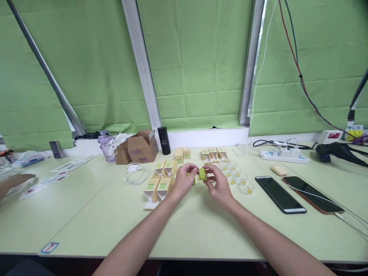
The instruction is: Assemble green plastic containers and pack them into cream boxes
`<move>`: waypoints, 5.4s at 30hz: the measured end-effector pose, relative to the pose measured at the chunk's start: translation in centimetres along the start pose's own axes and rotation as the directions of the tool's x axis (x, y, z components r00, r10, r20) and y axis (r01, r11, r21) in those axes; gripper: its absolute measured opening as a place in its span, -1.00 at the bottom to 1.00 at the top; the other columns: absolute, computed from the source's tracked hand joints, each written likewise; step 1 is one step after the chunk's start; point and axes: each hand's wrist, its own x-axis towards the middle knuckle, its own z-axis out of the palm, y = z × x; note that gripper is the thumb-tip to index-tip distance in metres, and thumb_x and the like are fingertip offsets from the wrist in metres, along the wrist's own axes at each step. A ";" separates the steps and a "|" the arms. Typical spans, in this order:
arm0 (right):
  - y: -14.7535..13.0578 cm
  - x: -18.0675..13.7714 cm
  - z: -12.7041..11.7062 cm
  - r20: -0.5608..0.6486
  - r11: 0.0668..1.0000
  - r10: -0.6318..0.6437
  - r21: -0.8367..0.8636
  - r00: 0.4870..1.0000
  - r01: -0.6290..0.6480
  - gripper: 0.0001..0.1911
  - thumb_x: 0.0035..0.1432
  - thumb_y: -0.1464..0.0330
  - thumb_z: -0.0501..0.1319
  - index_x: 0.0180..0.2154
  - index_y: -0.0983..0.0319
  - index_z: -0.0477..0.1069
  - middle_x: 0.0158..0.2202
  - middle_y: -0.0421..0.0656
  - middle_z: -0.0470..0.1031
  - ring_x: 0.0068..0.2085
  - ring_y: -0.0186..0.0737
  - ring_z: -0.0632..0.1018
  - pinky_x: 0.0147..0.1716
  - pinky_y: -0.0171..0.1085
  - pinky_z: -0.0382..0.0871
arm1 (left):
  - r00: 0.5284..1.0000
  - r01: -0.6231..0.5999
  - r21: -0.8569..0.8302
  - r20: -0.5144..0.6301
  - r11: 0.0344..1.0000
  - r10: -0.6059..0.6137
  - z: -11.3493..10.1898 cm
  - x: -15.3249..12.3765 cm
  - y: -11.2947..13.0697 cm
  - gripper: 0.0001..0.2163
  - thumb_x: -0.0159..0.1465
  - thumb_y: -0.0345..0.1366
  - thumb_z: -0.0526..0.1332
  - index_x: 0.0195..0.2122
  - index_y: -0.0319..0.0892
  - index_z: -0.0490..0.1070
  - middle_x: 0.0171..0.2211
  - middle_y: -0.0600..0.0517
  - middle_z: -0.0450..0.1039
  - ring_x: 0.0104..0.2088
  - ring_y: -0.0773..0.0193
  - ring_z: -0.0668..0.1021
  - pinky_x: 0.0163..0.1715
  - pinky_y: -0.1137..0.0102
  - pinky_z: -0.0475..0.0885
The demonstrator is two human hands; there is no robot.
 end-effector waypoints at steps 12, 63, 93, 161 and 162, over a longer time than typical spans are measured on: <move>0.3 0.0 -0.1 0.016 1.000 0.017 0.004 1.000 -0.017 -0.50 0.17 0.52 0.19 0.13 0.09 0.40 0.08 -0.05 0.49 0.00 -0.07 0.60 -0.10 -0.06 0.68 | 0.999 0.013 -0.118 0.031 0.993 -0.009 1.0 -2.0 -1.7 -0.71 0.22 -0.08 0.41 -0.31 -0.22 0.51 -0.34 -0.02 0.52 -0.45 0.32 0.50 -0.50 0.44 0.46; 0.3 -0.1 -0.1 -0.022 0.997 0.078 0.026 0.997 -0.078 -0.58 0.20 0.41 0.27 0.11 0.08 0.41 0.05 -0.07 0.53 -0.03 -0.08 0.61 -0.13 -0.12 0.65 | 0.992 -0.028 -0.093 -0.127 0.995 0.016 -1.0 -2.0 -1.4 -0.78 0.34 -0.12 0.31 -0.21 -0.19 0.46 -0.28 -0.03 0.52 -0.23 0.21 0.59 -0.28 0.38 0.50; 0.2 -0.2 -0.9 0.136 0.843 -0.398 -0.336 0.907 0.420 -0.69 0.41 0.51 0.13 0.10 0.15 0.44 0.13 0.08 0.46 0.18 0.04 0.56 0.09 0.02 0.62 | 0.884 -0.466 0.245 0.088 0.850 0.459 -1.1 -2.9 -1.6 -0.61 0.30 -0.39 0.39 0.15 -0.02 0.52 0.06 -0.08 0.53 0.15 0.03 0.50 0.16 0.06 0.48; 0.0 0.2 -0.5 -0.032 0.988 0.092 0.126 0.995 -0.088 -0.67 0.41 0.10 0.23 -0.03 0.20 0.54 -0.15 -0.02 0.68 -0.24 -0.09 0.70 -0.19 -0.11 0.67 | 0.927 -0.368 0.240 0.019 0.898 0.375 -0.8 -3.0 -1.6 -0.71 0.45 -0.22 0.25 0.15 -0.07 0.53 -0.05 -0.11 0.53 -0.01 0.08 0.59 -0.03 0.18 0.57; 0.0 0.2 -0.4 -0.029 0.979 0.125 0.165 0.992 -0.119 -0.64 0.39 0.07 0.25 -0.04 0.21 0.55 -0.15 -0.02 0.68 -0.26 -0.09 0.70 -0.19 -0.09 0.68 | 0.921 -0.379 0.276 0.021 0.883 0.389 -0.8 -3.0 -1.6 -0.68 0.42 -0.26 0.27 0.19 -0.05 0.50 -0.03 -0.11 0.52 0.03 0.06 0.57 0.00 0.16 0.56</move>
